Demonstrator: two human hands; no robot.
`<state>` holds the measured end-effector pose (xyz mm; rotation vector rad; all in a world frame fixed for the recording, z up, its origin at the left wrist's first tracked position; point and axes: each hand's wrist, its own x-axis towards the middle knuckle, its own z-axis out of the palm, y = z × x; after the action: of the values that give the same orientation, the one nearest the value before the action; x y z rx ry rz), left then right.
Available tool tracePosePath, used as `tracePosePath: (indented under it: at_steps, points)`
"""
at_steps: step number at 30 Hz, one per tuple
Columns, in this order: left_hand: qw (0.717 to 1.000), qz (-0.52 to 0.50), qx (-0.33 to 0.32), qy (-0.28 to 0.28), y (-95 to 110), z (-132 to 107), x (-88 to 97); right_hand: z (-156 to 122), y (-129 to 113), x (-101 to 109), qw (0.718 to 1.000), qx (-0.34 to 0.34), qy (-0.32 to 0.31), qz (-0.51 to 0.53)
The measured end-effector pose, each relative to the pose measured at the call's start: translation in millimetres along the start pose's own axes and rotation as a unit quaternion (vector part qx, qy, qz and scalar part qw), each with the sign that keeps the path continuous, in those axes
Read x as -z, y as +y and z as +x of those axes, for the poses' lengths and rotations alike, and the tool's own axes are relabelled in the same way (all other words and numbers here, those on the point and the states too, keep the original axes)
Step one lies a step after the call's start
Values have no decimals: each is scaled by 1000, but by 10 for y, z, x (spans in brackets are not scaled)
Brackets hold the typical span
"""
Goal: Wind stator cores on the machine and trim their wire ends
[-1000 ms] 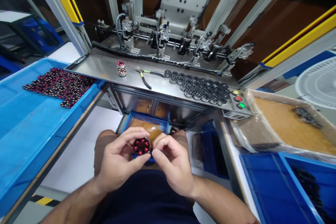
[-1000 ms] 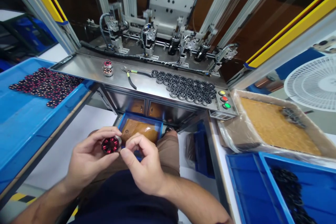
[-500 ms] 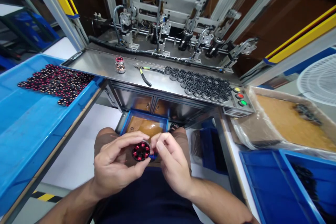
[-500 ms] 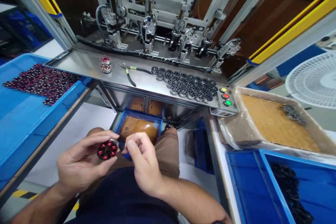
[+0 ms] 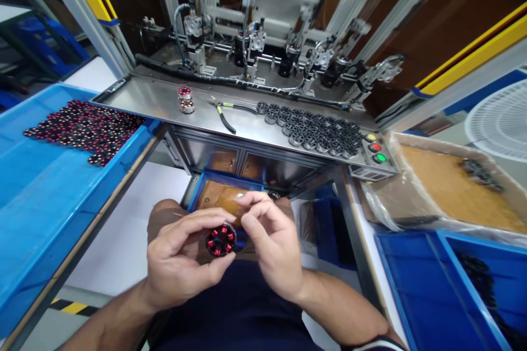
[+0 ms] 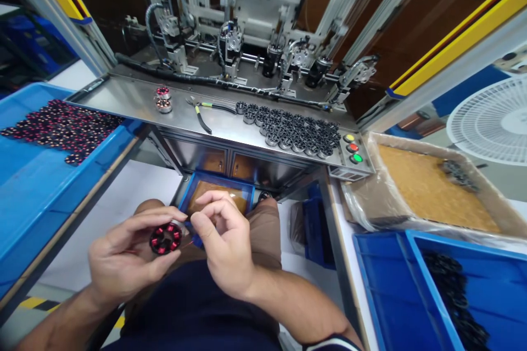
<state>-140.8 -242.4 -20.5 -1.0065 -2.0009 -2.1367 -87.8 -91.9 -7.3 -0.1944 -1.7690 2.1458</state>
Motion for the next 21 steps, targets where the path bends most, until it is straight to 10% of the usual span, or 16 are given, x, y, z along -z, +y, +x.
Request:
tracePosePath:
  at_steps: [8,21]
  points:
    - [992,-84,84,31,47,79,32,-36,54,48,994,29,-98,39]
    - [999,-30,5,-10,2,38,43,-13,-26,68,991,106,-79,-28]
